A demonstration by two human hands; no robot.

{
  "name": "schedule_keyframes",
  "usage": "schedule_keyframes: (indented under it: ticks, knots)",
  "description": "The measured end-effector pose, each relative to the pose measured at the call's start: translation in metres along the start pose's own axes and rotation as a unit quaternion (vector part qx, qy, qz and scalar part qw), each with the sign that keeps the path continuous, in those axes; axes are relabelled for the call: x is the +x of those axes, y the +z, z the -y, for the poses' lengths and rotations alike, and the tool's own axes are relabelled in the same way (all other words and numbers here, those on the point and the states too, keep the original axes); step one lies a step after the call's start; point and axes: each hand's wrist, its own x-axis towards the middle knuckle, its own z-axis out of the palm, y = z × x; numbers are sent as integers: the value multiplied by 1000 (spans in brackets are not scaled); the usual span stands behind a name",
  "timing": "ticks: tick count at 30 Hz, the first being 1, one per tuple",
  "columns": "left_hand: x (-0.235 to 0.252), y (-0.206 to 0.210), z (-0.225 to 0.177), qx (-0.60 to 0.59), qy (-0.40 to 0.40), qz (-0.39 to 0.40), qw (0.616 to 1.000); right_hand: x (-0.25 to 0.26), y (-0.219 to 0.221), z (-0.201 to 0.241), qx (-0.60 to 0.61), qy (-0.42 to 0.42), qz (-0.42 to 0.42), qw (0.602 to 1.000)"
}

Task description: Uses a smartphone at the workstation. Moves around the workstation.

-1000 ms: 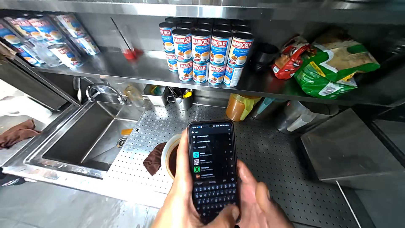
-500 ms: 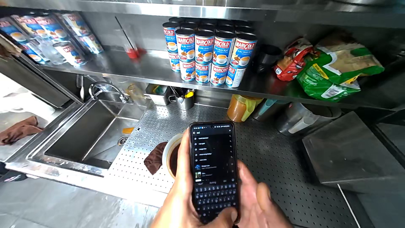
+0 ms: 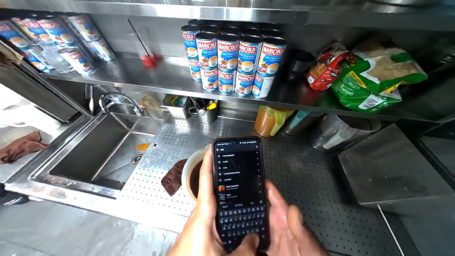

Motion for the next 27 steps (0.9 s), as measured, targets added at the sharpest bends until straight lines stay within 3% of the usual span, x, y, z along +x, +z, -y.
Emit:
schedule_keyframes:
  ticks: [27]
  knots:
    - [-5, -2, 1, 1, 0, 12, 1000, -2, 0, -1, 21, 5, 2, 1000]
